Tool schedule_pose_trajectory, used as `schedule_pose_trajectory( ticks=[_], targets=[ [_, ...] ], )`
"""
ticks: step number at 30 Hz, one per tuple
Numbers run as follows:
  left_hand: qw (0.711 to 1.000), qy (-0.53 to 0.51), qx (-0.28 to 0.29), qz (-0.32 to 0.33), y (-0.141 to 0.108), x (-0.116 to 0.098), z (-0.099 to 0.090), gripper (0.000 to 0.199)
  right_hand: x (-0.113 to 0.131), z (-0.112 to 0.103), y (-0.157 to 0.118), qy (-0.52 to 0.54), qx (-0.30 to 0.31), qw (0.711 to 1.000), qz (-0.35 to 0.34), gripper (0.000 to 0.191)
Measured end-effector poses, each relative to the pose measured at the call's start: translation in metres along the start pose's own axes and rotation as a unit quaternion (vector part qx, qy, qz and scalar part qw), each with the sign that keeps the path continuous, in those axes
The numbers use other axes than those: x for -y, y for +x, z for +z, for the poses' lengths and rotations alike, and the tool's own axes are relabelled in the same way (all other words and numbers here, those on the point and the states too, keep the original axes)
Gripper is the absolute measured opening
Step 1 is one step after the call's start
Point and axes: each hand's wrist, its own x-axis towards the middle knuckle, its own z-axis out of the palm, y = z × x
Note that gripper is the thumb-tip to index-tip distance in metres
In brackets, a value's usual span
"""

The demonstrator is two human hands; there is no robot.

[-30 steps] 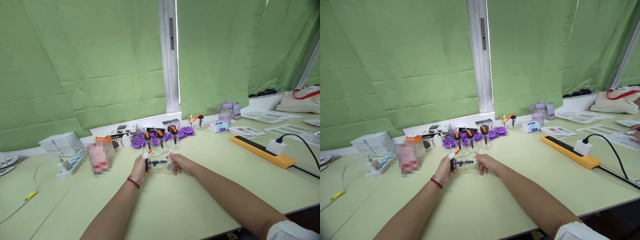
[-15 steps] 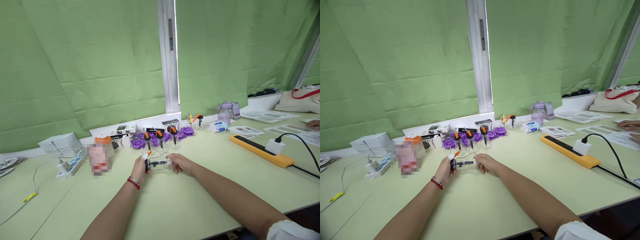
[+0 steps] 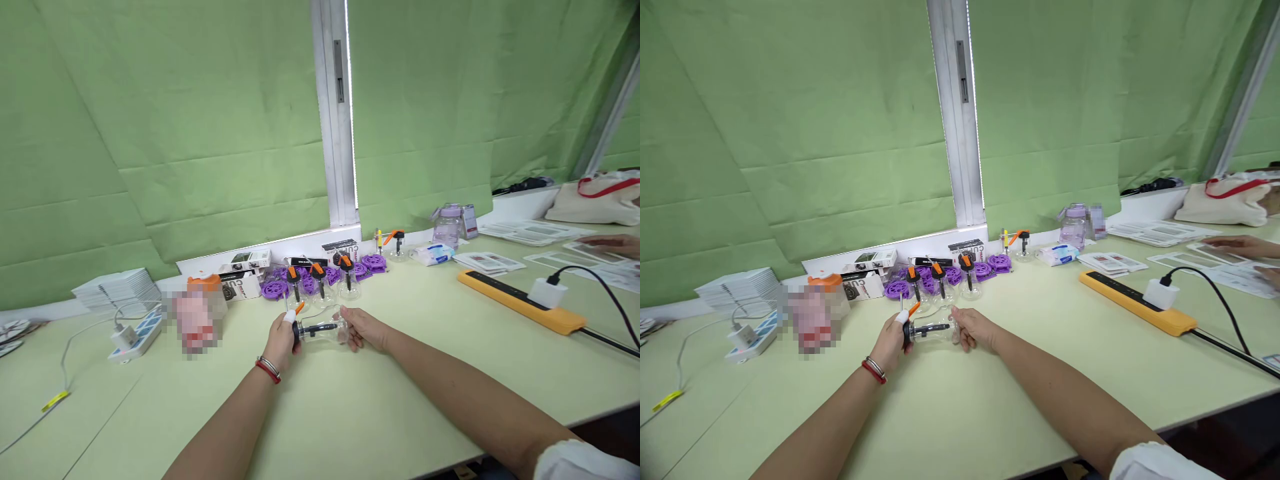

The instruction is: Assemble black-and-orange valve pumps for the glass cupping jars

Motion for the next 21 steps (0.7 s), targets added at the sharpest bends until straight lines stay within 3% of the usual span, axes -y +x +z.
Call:
schedule_pose_trajectory(
  ticks=[4,6,10,15,21],
  targets=[
    [1.000,0.016,-0.021,0.007,0.001,0.000,0.000,0.031,0.003,-0.001,0.000,-0.017,-0.002,1.000,0.010,0.075],
    [0.999,0.019,-0.033,0.000,0.004,0.001,-0.002,0.031,0.008,-0.003,-0.003,-0.003,0.006,1.000,-0.023,0.071],
    [0.999,0.015,-0.047,-0.014,0.006,0.003,-0.005,0.031,0.012,-0.006,-0.007,0.004,0.025,0.997,-0.078,0.092],
    [0.999,0.002,-0.045,-0.003,0.004,0.003,-0.002,0.029,0.002,-0.004,-0.001,-0.028,0.011,0.999,-0.014,0.063],
    [0.999,-0.009,-0.047,-0.022,0.006,0.000,-0.005,0.029,0.007,-0.004,-0.005,-0.016,0.017,0.999,-0.046,0.074]
  ],
)
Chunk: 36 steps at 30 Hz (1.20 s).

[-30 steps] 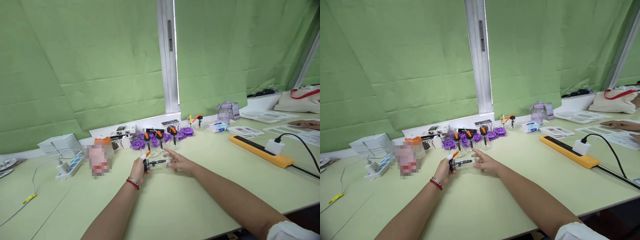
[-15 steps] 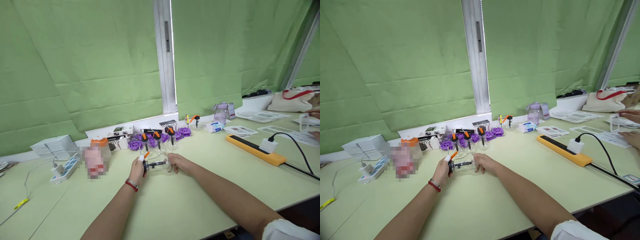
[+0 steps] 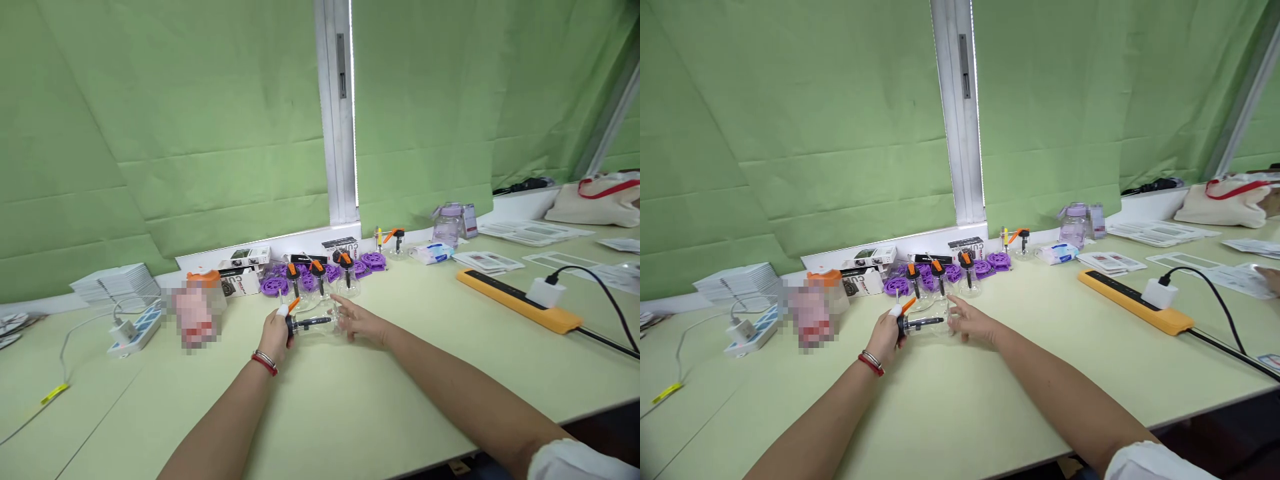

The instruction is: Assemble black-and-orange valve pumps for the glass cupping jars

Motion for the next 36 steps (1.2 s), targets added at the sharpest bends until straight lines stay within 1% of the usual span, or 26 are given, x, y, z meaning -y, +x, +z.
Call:
schedule_pose_trajectory(
  ticks=[2,3,5,9,11,15,17,18,20,21,22,23,26,27,29,31,34,35,36],
  targets=[
    [1.000,-0.001,-0.007,0.002,0.000,0.000,0.000,0.030,0.003,-0.001,-0.003,0.004,0.009,1.000,-0.022,0.086],
    [1.000,0.000,-0.010,0.004,0.000,0.000,0.000,0.030,0.004,-0.001,-0.003,0.003,0.014,1.000,-0.023,0.088],
    [1.000,0.004,-0.016,0.007,-0.003,0.000,0.001,0.029,0.004,-0.001,-0.004,0.003,0.017,1.000,-0.009,0.083],
    [1.000,0.003,-0.007,0.018,-0.008,0.000,0.006,0.028,-0.003,0.001,-0.001,-0.005,0.005,1.000,0.022,0.065],
    [0.999,0.002,-0.004,0.032,-0.009,0.000,0.008,0.029,-0.008,0.003,0.002,-0.009,-0.004,0.999,0.035,0.062],
    [0.999,0.007,0.001,0.041,-0.008,-0.002,0.006,0.030,-0.009,0.004,0.005,-0.010,-0.004,0.999,0.048,0.068],
    [0.999,0.011,-0.002,0.036,-0.006,-0.003,0.003,0.031,-0.004,0.003,0.004,-0.002,0.003,1.000,0.023,0.068],
    [0.999,0.014,-0.007,0.031,-0.005,-0.003,0.002,0.031,-0.001,0.003,0.002,0.001,0.008,1.000,0.003,0.071],
    [1.000,0.017,-0.017,0.018,-0.003,-0.003,0.001,0.031,0.003,0.002,0.000,0.002,0.016,0.999,-0.037,0.086],
    [1.000,0.019,-0.020,0.013,-0.003,-0.002,0.000,0.032,0.004,0.002,-0.001,-0.001,0.019,0.999,-0.046,0.092],
    [0.999,0.020,-0.022,0.014,-0.002,-0.001,0.000,0.032,0.004,0.003,-0.001,-0.003,0.019,0.999,-0.044,0.094],
    [0.999,0.020,-0.022,0.020,-0.003,0.000,0.001,0.032,0.003,0.003,0.000,-0.003,0.017,0.999,-0.034,0.090],
    [0.998,0.023,-0.012,0.060,-0.004,0.001,0.002,0.032,-0.004,0.006,0.003,-0.005,0.001,1.000,0.022,0.067],
    [0.997,0.024,-0.007,0.071,-0.005,0.001,0.003,0.031,-0.006,0.007,0.004,-0.010,-0.005,0.999,0.036,0.066],
    [0.997,0.024,-0.001,0.076,-0.005,0.001,0.003,0.031,-0.010,0.007,0.006,-0.023,-0.009,0.998,0.050,0.073],
    [0.998,0.016,-0.002,0.063,-0.004,0.000,0.003,0.031,-0.009,0.006,0.006,-0.025,0.000,0.998,0.049,0.076],
    [0.999,0.000,-0.016,0.041,0.000,0.000,0.000,0.030,-0.003,0.004,0.002,0.001,0.016,1.000,0.025,0.068],
    [0.999,-0.004,-0.021,0.038,0.002,0.000,-0.001,0.030,0.000,0.003,0.001,0.008,0.018,1.000,0.012,0.071],
    [0.999,-0.006,-0.025,0.036,0.003,0.001,-0.002,0.030,0.002,0.003,-0.001,0.012,0.019,1.000,-0.001,0.078]
  ],
)
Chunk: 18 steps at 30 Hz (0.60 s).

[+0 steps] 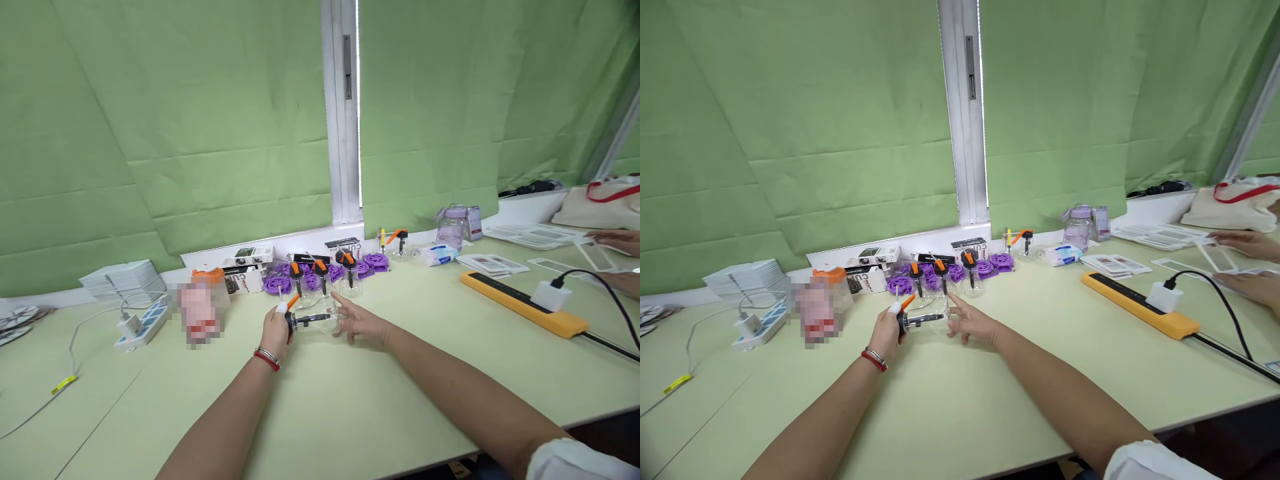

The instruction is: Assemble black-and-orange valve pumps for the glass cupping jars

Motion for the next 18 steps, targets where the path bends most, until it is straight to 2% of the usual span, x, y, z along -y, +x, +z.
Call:
schedule_pose_trajectory(
  ticks=[2,3,8,18],
  targets=[
    [1.000,-0.002,-0.006,-0.003,0.001,0.002,0.000,0.030,0.003,0.000,-0.002,-0.003,-0.002,1.000,-0.014,0.089],
    [1.000,-0.003,-0.008,-0.004,0.000,0.003,0.000,0.030,0.003,0.000,-0.002,-0.005,-0.005,1.000,-0.015,0.088],
    [1.000,-0.002,-0.011,-0.014,-0.003,0.006,0.004,0.030,-0.004,0.001,0.000,0.000,-0.020,1.000,0.005,0.070],
    [1.000,0.005,0.005,-0.013,-0.002,0.012,0.006,0.031,-0.005,0.004,0.004,0.006,-0.044,0.999,0.020,0.053]
  ],
)
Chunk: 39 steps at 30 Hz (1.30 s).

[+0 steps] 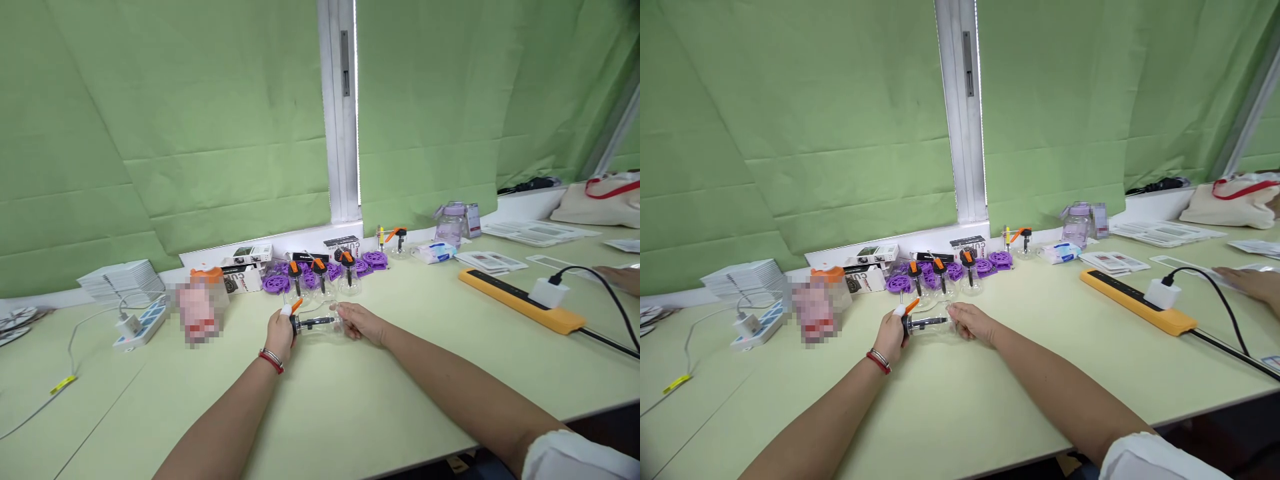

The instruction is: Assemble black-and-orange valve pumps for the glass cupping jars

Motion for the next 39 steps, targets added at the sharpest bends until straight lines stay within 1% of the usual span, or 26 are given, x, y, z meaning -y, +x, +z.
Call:
schedule_pose_trajectory(
  ticks=[4,11,17,19,22,24,26,27,28,29,30,31,33,34,35,37,38,39],
  targets=[
    [1.000,0.008,0.003,0.003,-0.001,0.001,0.000,0.033,-0.001,0.001,0.001,0.009,-0.001,1.000,0.014,0.051],
    [0.999,0.014,0.000,0.042,0.003,0.005,-0.002,0.034,-0.002,0.001,0.002,0.032,0.017,0.999,0.024,0.048],
    [0.998,0.021,-0.002,0.053,0.002,0.003,-0.002,0.034,-0.003,0.001,0.003,0.032,0.003,0.999,0.038,0.050],
    [0.999,0.020,-0.001,0.045,0.001,0.001,-0.002,0.033,-0.003,0.001,0.003,0.028,0.004,0.999,0.041,0.051],
    [1.000,0.019,0.003,0.015,0.001,-0.003,-0.001,0.032,-0.003,0.003,0.004,-0.001,0.004,0.999,0.049,0.054],
    [1.000,0.025,-0.006,0.007,0.002,-0.005,-0.002,0.030,-0.001,0.005,0.004,-0.049,-0.036,0.998,0.024,0.056],
    [0.999,0.033,-0.021,0.006,0.003,-0.006,-0.002,0.028,0.001,0.007,0.002,-0.126,-0.091,0.987,-0.052,0.055],
    [0.999,0.038,-0.027,0.007,0.003,-0.006,-0.003,0.029,0.002,0.008,0.001,-0.169,-0.106,0.975,-0.099,0.053],
    [0.999,0.042,-0.028,0.010,0.002,-0.006,-0.003,0.030,0.002,0.009,0.000,-0.212,-0.104,0.962,-0.141,0.050],
    [0.999,0.044,-0.023,0.018,0.001,-0.007,-0.004,0.031,0.002,0.009,-0.001,-0.251,-0.088,0.949,-0.171,0.050],
    [0.998,0.047,-0.012,0.034,-0.001,-0.007,-0.004,0.032,0.001,0.010,-0.001,-0.285,-0.066,0.937,-0.189,0.054],
    [0.997,0.051,0.005,0.060,-0.003,-0.008,-0.004,0.033,0.000,0.010,-0.002,-0.312,-0.049,0.928,-0.195,0.063],
    [0.987,0.065,0.067,0.134,-0.010,-0.010,-0.004,0.030,-0.004,0.011,-0.001,-0.349,-0.049,0.916,-0.194,0.086],
    [0.975,0.076,0.105,0.178,-0.014,-0.012,-0.004,0.028,-0.005,0.010,0.000,-0.359,-0.061,0.911,-0.192,0.092],
    [0.961,0.091,0.143,0.220,-0.018,-0.012,-0.003,0.026,-0.006,0.009,0.001,-0.364,-0.077,0.908,-0.192,0.092],
    [0.928,0.130,0.198,0.286,-0.023,-0.013,-0.002,0.034,-0.006,0.007,0.002,-0.368,-0.098,0.903,-0.200,0.084],
    [0.916,0.155,0.210,0.304,-0.024,-0.012,-0.002,0.039,-0.005,0.004,0.002,-0.368,-0.113,0.899,-0.208,0.079],
    [0.908,0.181,0.210,0.314,-0.023,-0.010,-0.002,0.042,-0.004,0.001,0.002,-0.366,-0.135,0.894,-0.218,0.076]
  ],
)
